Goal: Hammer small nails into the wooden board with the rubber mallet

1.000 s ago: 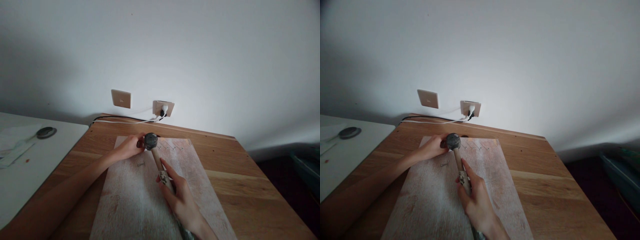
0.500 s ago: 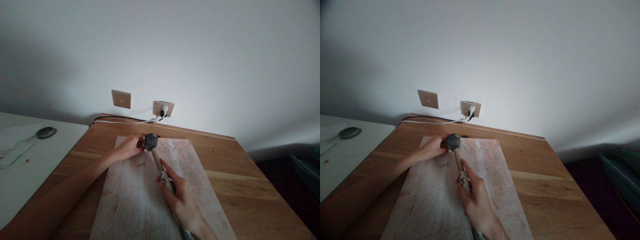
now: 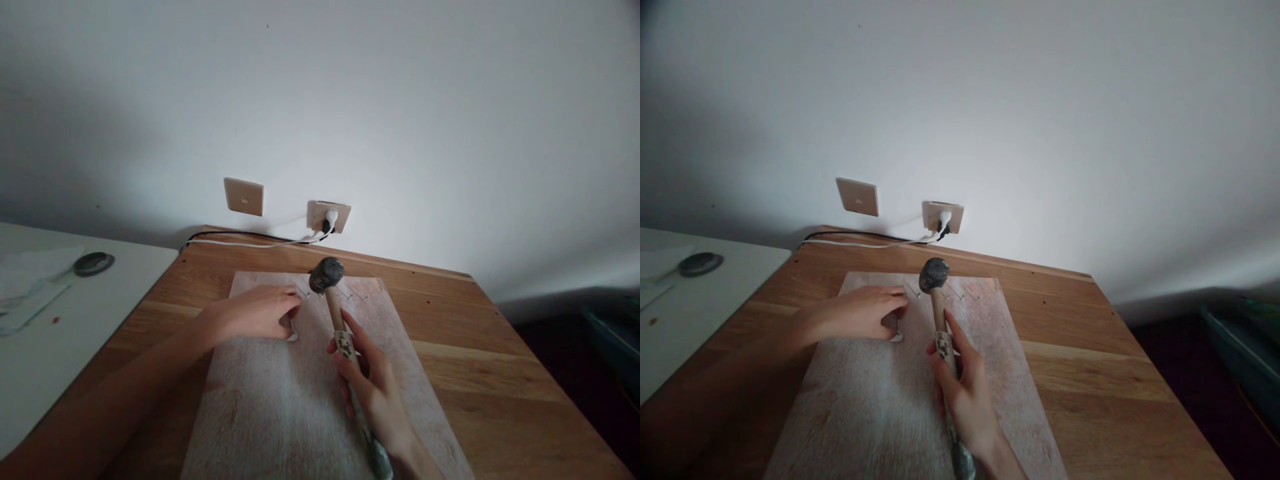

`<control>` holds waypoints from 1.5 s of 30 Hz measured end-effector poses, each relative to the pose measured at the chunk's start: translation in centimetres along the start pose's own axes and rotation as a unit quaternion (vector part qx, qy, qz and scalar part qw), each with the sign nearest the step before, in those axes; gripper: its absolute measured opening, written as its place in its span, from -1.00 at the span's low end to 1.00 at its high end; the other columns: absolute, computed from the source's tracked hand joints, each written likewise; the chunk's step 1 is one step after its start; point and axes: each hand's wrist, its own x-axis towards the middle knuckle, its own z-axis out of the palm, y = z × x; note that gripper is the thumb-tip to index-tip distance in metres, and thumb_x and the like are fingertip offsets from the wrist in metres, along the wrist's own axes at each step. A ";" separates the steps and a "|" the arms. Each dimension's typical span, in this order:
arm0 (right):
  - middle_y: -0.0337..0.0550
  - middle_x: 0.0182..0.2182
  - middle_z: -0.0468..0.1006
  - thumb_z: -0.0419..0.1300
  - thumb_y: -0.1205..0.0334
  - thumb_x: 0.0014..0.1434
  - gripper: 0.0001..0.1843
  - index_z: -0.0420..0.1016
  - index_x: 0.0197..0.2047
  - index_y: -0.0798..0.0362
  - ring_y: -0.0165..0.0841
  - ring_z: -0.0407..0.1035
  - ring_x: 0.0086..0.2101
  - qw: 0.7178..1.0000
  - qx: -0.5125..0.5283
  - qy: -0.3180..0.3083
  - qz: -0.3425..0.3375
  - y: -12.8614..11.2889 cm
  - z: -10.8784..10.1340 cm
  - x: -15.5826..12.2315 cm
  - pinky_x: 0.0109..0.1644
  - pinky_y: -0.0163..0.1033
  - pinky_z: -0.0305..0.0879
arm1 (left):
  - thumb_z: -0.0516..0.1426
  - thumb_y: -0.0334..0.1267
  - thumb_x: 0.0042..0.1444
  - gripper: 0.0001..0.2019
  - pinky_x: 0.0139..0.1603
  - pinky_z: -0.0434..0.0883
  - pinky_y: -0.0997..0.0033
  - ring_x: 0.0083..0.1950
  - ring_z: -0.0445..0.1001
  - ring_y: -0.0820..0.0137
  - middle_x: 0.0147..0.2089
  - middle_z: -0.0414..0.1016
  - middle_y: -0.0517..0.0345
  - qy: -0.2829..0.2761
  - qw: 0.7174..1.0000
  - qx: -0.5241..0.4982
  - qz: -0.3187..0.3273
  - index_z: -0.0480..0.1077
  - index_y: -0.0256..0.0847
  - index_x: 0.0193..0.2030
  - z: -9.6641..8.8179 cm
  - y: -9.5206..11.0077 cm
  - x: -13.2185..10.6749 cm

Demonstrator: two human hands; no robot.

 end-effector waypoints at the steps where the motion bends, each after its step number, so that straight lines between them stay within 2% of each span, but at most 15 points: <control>1: -0.20 -0.20 0.50 0.35 -0.06 0.24 -0.15 0.25 0.50 -0.03 -0.54 0.23 -0.62 1.000 0.000 -0.002 -0.001 0.0 0.0 0.0 -0.67 -0.39 0.23 | 0.32 -0.26 0.10 -0.87 -0.11 0.38 0.28 -0.11 0.55 0.19 -0.14 0.55 0.09 0.000 1.000 0.005 0.006 0.47 -0.18 -0.28 0.2 0.1 0.1; 5: -0.19 -0.20 0.51 0.34 -0.04 0.25 -0.16 0.23 0.52 -0.06 -0.53 0.24 -0.60 1.000 -0.002 -0.012 -0.003 0.1 0.0 0.0 -0.65 -0.40 0.23 | 0.26 -0.46 0.08 -0.88 -0.18 0.34 0.33 -0.17 0.55 0.22 -0.21 0.56 0.12 0.001 1.000 -0.003 0.027 0.44 -0.17 -0.33 0.5 0.5 0.3; 8: -0.18 -0.20 0.52 0.34 -0.05 0.26 -0.17 0.25 0.51 -0.06 -0.51 0.24 -0.58 1.000 -0.008 -0.015 -0.004 0.2 -0.1 -0.2 -0.64 -0.39 0.24 | 0.16 -0.59 0.04 -0.80 -0.27 0.30 0.40 -0.27 0.53 0.33 -0.32 0.53 0.21 -0.002 0.996 -0.080 0.042 0.42 -0.17 -0.34 0.0 0.7 0.4; 10: -0.18 -0.21 0.52 0.35 -0.06 0.25 -0.17 0.27 0.50 -0.04 -0.51 0.25 -0.57 1.000 -0.009 -0.011 -0.005 0.1 -0.1 -0.2 -0.64 -0.39 0.25 | 0.13 -0.60 0.04 -0.77 -0.28 0.30 0.45 -0.32 0.51 0.39 -0.37 0.51 0.27 0.007 0.988 -0.147 0.041 0.43 -0.17 -0.32 -0.5 0.2 0.4; 12: -0.19 -0.21 0.51 0.35 -0.07 0.24 -0.14 0.24 0.51 -0.05 -0.53 0.24 -0.59 1.000 -0.006 -0.009 -0.002 0.0 0.0 -0.3 -0.65 -0.39 0.25 | 0.16 -0.54 0.07 -0.82 -0.26 0.33 0.46 -0.32 0.52 0.40 -0.35 0.54 0.26 0.048 0.980 -0.192 0.022 0.46 -0.18 -0.27 -0.9 -1.1 0.3; 15: -0.19 -0.19 0.48 0.33 -0.08 0.26 -0.17 0.25 0.50 -0.05 -0.55 0.23 -0.60 1.000 -0.002 -0.016 -0.003 -0.2 0.0 -0.3 -0.66 -0.39 0.24 | 0.22 -0.37 0.12 -0.86 -0.21 0.37 0.44 -0.21 0.57 0.35 -0.21 0.65 0.15 0.148 0.963 -0.226 -0.015 0.49 -0.19 -0.16 -1.2 -4.1 0.3; 17: -0.20 -0.19 0.47 0.32 -0.06 0.26 -0.18 0.26 0.49 -0.05 -0.55 0.24 -0.60 1.000 -0.003 -0.019 -0.003 -0.2 0.0 -0.3 -0.67 -0.40 0.24 | 0.22 -0.29 0.13 -0.85 -0.20 0.38 0.41 -0.20 0.58 0.33 -0.20 0.67 0.10 0.165 0.956 -0.241 -0.030 0.51 -0.20 -0.15 -0.9 -5.9 0.2; 19: -0.20 -0.19 0.47 0.33 -0.05 0.25 -0.17 0.25 0.50 -0.04 -0.55 0.23 -0.60 1.000 -0.001 -0.018 -0.001 -0.3 0.0 -0.2 -0.67 -0.41 0.24 | 0.23 -0.23 0.13 -0.85 -0.18 0.41 0.38 -0.21 0.58 0.32 -0.21 0.66 0.09 0.151 0.953 -0.261 -0.034 0.52 -0.21 -0.17 -0.4 -6.8 0.1; 23: -0.21 -0.20 0.48 0.35 -0.06 0.23 -0.14 0.23 0.51 -0.05 -0.56 0.23 -0.62 1.000 0.015 -0.013 0.004 -0.1 0.1 -0.3 -0.68 -0.40 0.23 | 0.26 -0.23 0.09 -0.88 -0.23 0.40 0.39 -0.31 0.52 0.36 -0.28 0.60 0.17 0.148 0.951 -0.268 -0.047 0.49 -0.19 -0.24 0.8 -6.5 0.2; 27: -0.22 -0.21 0.48 0.35 -0.04 0.24 -0.15 0.23 0.51 -0.06 -0.55 0.23 -0.60 1.000 0.015 -0.020 0.008 0.0 0.1 -0.2 -0.67 -0.40 0.24 | 0.29 -0.21 0.08 -0.85 -0.24 0.38 0.39 -0.31 0.49 0.36 -0.31 0.56 0.20 0.178 0.952 -0.242 -0.051 0.47 -0.17 -0.23 1.5 -6.1 0.5; 30: -0.21 -0.21 0.48 0.35 -0.04 0.23 -0.14 0.23 0.51 -0.03 -0.55 0.22 -0.60 1.000 0.017 -0.019 0.010 -0.1 0.0 -0.2 -0.68 -0.41 0.22 | 0.27 -0.12 0.13 -0.79 -0.21 0.37 0.39 -0.26 0.50 0.34 -0.26 0.58 0.16 0.192 0.948 -0.251 -0.033 0.50 -0.17 -0.16 1.4 -6.3 0.6; 36: -0.21 -0.22 0.49 0.38 -0.05 0.19 -0.10 0.23 0.51 -0.03 -0.55 0.23 -0.61 0.999 0.027 -0.016 0.015 -0.3 0.2 -0.2 -0.68 -0.39 0.24 | 0.22 0.08 0.19 -0.64 -0.29 0.30 0.41 -0.34 0.42 0.38 -0.35 0.53 0.17 0.198 0.937 -0.282 -0.058 0.54 -0.22 -0.25 0.6 -7.1 0.6; 41: -0.19 -0.21 0.51 0.37 -0.05 0.20 -0.11 0.24 0.51 -0.03 -0.54 0.22 -0.62 1.000 0.022 -0.019 0.011 -0.3 0.1 -0.2 -0.70 -0.39 0.24 | 0.21 0.13 0.19 -0.59 -0.23 0.35 0.37 -0.27 0.49 0.31 -0.27 0.63 0.09 0.191 0.938 -0.279 -0.072 0.60 -0.23 -0.21 0.5 -7.3 0.6; 45: -0.19 -0.20 0.50 0.36 -0.05 0.23 -0.15 0.26 0.50 -0.04 -0.54 0.23 -0.60 1.000 0.014 -0.019 0.005 -0.3 0.0 -0.3 -0.68 -0.40 0.25 | 0.19 0.18 0.23 -0.54 -0.07 0.45 0.29 -0.11 0.57 0.22 -0.15 0.68 0.03 0.190 0.936 -0.290 -0.068 0.61 -0.23 -0.14 0.4 -7.1 0.6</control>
